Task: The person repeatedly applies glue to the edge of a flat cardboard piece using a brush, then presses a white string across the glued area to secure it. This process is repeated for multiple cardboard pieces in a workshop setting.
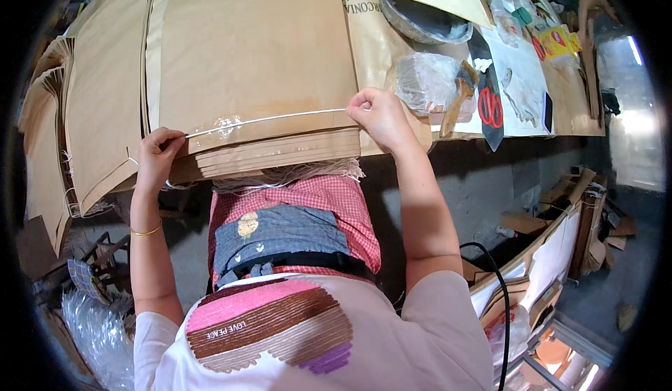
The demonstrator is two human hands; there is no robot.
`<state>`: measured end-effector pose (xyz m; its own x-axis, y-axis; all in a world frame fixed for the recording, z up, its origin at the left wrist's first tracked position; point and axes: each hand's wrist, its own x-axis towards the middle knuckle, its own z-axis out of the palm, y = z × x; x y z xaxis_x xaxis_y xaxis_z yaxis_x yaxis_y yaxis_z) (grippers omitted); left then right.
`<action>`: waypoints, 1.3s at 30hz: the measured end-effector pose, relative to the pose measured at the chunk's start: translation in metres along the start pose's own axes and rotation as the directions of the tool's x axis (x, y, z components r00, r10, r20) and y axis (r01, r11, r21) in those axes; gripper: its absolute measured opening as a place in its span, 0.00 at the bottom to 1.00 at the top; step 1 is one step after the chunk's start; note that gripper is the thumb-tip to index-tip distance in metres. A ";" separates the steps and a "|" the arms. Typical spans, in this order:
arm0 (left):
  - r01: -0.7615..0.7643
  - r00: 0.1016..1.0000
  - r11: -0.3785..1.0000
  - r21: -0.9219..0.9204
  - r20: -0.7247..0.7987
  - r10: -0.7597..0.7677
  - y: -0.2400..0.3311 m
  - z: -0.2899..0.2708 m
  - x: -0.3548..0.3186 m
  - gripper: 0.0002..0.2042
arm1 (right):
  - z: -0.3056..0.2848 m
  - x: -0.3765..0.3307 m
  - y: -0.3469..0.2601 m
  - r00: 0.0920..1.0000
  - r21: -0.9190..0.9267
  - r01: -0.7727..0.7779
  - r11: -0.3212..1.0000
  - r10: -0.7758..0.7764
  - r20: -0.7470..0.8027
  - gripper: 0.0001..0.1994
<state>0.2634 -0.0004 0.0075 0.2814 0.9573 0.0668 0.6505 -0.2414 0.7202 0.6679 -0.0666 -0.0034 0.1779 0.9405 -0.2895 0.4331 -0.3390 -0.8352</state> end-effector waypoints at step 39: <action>0.114 0.993 0.852 0.511 -0.034 -0.112 0.018 0.017 0.012 0.08 | 0.062 0.010 -0.021 0.885 -0.682 0.240 0.690 -0.444 -0.138 0.11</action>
<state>0.2901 0.0038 0.0091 0.1825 0.9832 0.0096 0.9467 -0.1783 0.2684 0.6058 -0.0484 -0.0177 0.0868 0.9799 0.1795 0.9447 -0.0238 -0.3271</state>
